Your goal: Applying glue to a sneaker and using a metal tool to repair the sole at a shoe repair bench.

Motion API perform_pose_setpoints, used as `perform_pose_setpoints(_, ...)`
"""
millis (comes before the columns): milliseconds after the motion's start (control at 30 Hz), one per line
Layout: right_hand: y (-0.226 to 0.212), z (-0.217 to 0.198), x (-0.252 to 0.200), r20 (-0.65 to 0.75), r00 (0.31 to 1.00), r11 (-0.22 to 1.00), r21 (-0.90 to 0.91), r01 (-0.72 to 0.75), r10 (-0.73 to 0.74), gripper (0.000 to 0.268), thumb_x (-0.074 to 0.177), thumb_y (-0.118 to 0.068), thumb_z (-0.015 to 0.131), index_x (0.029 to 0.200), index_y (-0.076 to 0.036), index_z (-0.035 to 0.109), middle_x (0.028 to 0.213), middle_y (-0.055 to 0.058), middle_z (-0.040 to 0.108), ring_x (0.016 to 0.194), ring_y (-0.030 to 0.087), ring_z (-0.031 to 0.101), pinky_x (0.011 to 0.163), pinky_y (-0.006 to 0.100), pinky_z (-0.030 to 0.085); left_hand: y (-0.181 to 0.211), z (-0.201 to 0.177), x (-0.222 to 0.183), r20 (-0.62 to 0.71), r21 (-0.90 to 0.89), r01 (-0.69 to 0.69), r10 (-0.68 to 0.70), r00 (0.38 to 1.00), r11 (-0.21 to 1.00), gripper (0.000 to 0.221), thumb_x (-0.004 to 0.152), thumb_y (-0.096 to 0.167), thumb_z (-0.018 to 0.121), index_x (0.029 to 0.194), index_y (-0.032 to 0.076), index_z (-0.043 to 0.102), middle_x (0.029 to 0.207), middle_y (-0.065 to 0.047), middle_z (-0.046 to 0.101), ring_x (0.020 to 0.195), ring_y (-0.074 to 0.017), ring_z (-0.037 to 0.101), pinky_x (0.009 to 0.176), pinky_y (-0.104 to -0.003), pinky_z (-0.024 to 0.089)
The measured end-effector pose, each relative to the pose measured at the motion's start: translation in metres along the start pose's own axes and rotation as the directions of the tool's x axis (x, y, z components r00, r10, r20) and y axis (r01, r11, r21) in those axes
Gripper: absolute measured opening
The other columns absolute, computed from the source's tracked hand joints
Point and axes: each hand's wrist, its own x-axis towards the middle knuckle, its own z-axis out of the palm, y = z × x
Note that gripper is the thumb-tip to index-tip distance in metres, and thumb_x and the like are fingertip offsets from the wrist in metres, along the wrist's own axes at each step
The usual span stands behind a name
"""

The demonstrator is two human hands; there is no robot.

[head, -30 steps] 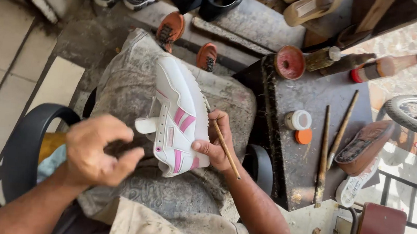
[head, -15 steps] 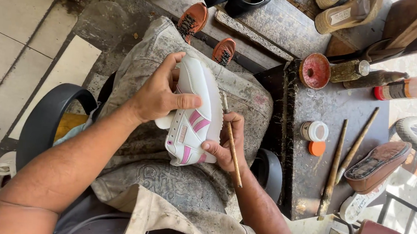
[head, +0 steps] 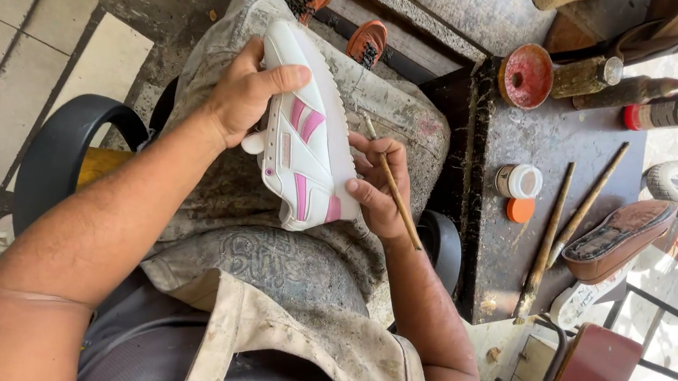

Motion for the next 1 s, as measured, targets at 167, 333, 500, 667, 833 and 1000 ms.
perform_pose_setpoints(167, 0.006, 0.003, -0.005, -0.062, 0.995, 0.997, 0.001, -0.073, 0.073, 0.052, 0.083, -0.005, 0.079, 0.122, -0.016, 0.047, 0.138, 0.017, 0.062, 0.112, 0.028, 0.065, 0.093, 0.040, 0.053, -0.023, 0.002, -0.015, 0.158, 0.193, -0.132, 0.102, 0.982, 0.972, 0.118, 0.059, 0.033, 0.092, 0.145, 0.008, 0.016, 0.129, -0.016, 0.057, 0.117, -0.0289, 0.062, 0.096, -0.043, 0.061)
perform_pose_setpoints(333, 0.010, 0.003, -0.005, -0.030, 0.995, 0.984, -0.145, -0.103, 0.100, 0.051, 0.085, -0.013, 0.081, 0.122, -0.017, 0.046, 0.130, 0.008, 0.060, 0.105, 0.020, 0.064, 0.086, 0.034, 0.052, -0.038, 0.003, -0.027, 0.017, 0.561, -0.120, 0.133, 0.991, 0.819, 0.139, 0.053, 0.038, 0.099, 0.153, 0.008, 0.006, 0.141, -0.011, 0.049, 0.122, -0.0230, 0.055, 0.101, -0.037, 0.047)
perform_pose_setpoints(500, 0.012, 0.004, -0.004, -0.068, 0.977, 0.971, -0.118, -0.208, 0.201, 0.048, 0.083, -0.007, 0.078, 0.118, -0.019, 0.047, 0.131, 0.008, 0.061, 0.098, 0.019, 0.063, 0.076, 0.032, 0.053, -0.045, 0.002, -0.026, -0.083, 0.453, -0.002, 0.044, 0.996, 0.891, 0.128, 0.053, 0.028, 0.096, 0.151, 0.012, 0.015, 0.123, -0.004, 0.062, 0.103, -0.0167, 0.062, 0.087, -0.034, 0.056)
perform_pose_setpoints(667, 0.016, 0.001, -0.003, -0.093, 0.968, 0.961, -0.130, -0.245, 0.234, 0.048, 0.082, -0.007, 0.080, 0.117, -0.017, 0.049, 0.130, 0.010, 0.063, 0.096, 0.018, 0.064, 0.078, 0.031, 0.055, -0.055, -0.001, -0.023, -0.077, 0.360, -0.024, 0.055, 0.996, 0.933, 0.123, 0.054, 0.020, 0.095, 0.150, 0.013, 0.019, 0.120, -0.004, 0.062, 0.102, -0.0159, 0.062, 0.086, -0.034, 0.059)
perform_pose_setpoints(833, 0.018, 0.000, -0.004, -0.057, 0.974, 0.966, -0.127, -0.226, 0.220, 0.049, 0.084, -0.009, 0.081, 0.119, -0.017, 0.049, 0.134, 0.010, 0.062, 0.107, 0.020, 0.065, 0.087, 0.033, 0.057, -0.042, 0.000, -0.034, -0.047, 0.297, -0.058, 0.075, 0.996, 0.953, 0.114, 0.056, 0.015, 0.095, 0.145, 0.012, 0.024, 0.118, -0.006, 0.063, 0.102, -0.0182, 0.065, 0.084, -0.037, 0.061)
perform_pose_setpoints(1000, 0.008, -0.008, 0.005, -0.037, 0.994, 0.995, 0.013, 0.100, -0.100, 0.053, 0.090, -0.023, 0.075, 0.127, -0.007, 0.041, 0.138, 0.019, 0.062, 0.126, 0.029, 0.063, 0.098, 0.041, 0.054, 0.041, 0.037, -0.079, 0.051, 0.758, -0.076, 0.057, 0.997, 0.648, 0.140, 0.055, 0.039, 0.101, 0.160, 0.002, 0.017, 0.141, -0.033, 0.053, 0.133, -0.0473, 0.053, 0.116, -0.056, 0.041)
